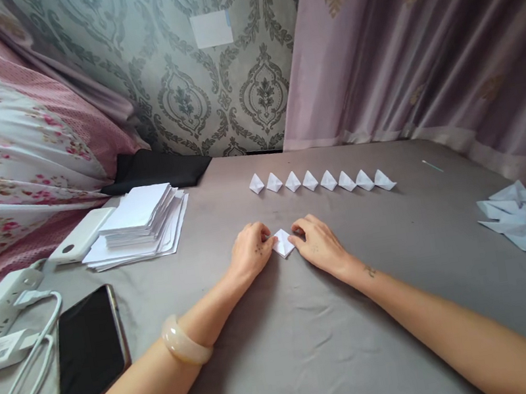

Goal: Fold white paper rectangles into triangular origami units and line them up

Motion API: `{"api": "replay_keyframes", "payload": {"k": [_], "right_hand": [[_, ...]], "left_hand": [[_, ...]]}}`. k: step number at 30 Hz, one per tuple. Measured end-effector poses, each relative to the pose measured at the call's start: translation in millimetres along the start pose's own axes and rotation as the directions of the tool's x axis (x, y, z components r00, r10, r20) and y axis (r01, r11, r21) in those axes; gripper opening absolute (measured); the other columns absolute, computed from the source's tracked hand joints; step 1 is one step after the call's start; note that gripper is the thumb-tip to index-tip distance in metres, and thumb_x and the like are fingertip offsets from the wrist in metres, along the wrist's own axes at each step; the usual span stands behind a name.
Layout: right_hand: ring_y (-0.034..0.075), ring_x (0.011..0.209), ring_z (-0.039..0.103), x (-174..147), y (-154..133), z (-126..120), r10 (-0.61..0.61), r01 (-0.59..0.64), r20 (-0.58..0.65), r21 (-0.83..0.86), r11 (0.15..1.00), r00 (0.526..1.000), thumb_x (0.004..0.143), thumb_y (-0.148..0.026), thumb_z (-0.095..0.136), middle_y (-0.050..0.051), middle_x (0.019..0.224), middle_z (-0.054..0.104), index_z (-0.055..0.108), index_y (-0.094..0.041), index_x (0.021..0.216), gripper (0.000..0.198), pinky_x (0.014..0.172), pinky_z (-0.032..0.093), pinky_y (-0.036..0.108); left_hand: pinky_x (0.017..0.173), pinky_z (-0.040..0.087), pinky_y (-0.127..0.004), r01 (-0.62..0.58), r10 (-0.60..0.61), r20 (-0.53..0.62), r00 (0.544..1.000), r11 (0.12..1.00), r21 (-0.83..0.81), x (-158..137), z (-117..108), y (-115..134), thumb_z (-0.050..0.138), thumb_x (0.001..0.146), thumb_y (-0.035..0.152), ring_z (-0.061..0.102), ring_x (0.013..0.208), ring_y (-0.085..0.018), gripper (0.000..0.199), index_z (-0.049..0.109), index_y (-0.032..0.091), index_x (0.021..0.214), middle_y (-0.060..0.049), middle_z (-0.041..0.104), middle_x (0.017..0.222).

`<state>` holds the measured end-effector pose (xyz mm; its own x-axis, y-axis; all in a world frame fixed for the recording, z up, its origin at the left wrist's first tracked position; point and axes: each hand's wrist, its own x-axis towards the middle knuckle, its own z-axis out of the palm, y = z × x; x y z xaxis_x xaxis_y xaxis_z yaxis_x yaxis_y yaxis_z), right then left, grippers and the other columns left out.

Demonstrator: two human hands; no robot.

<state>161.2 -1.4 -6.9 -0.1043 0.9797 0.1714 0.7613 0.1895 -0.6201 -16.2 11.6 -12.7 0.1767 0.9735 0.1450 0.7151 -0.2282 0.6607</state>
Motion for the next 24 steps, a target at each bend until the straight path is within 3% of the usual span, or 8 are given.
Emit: {"api": "replay_keyframes", "payload": {"k": [3,6,11,17,24], "right_hand": [[0.02,0.098,0.055,-2,7,6,-0.283,0.282,-0.005,-0.05,0.958,0.959,0.086,-0.015,0.051,0.009,0.107,0.059,0.061,-0.019,0.11,0.027,0.087,0.045,0.035],[0.021,0.104,0.051,-3,11,9,-0.428,0.43,0.054,-0.039,0.902,0.902,0.09,-0.01,0.04,0.008,0.11,0.059,0.058,-0.022,0.119,0.036,0.091,0.045,0.036],[0.02,0.103,0.05,0,10,7,-0.449,0.464,0.174,-0.061,0.884,0.877,0.091,-0.007,0.035,0.008,0.113,0.059,0.057,-0.019,0.121,0.039,0.091,0.046,0.035],[0.02,0.1,0.056,-1,10,0,-0.436,0.446,0.154,-0.036,0.894,0.887,0.089,-0.006,0.038,0.007,0.111,0.064,0.058,-0.02,0.119,0.038,0.089,0.048,0.037],[0.021,0.121,0.051,-14,13,-17,-0.522,0.555,0.282,-0.045,0.831,0.805,0.083,0.0,0.036,0.007,0.134,0.054,0.05,-0.025,0.132,0.057,0.097,0.047,0.04]], "left_hand": [[0.075,0.045,-0.03,-0.255,0.256,0.008,0.967,0.963,0.091,-1,2,-2,0.051,0.084,0.02,0.055,0.082,-0.018,0.015,0.063,0.018,0.093,-0.007,0.06,0.093],[0.081,0.045,-0.031,-0.406,0.399,0.082,0.913,0.907,0.114,0,2,-3,0.043,0.089,0.017,0.054,0.087,-0.019,0.022,0.064,0.017,0.092,-0.008,0.061,0.092],[0.082,0.046,-0.029,-0.515,0.487,0.205,0.849,0.851,0.109,3,-6,-8,0.036,0.092,0.015,0.054,0.089,-0.019,0.029,0.065,0.016,0.097,-0.008,0.063,0.097],[0.084,0.046,-0.029,-0.622,0.535,0.394,0.747,0.771,0.133,0,-25,-8,0.035,0.087,0.005,0.054,0.097,-0.019,0.036,0.064,0.017,0.106,-0.009,0.063,0.103],[0.091,0.042,-0.034,-0.689,0.53,0.474,0.703,0.672,0.272,-10,-34,-6,0.04,0.078,-0.001,0.046,0.109,-0.024,0.048,0.056,0.015,0.12,-0.011,0.059,0.116]]}}
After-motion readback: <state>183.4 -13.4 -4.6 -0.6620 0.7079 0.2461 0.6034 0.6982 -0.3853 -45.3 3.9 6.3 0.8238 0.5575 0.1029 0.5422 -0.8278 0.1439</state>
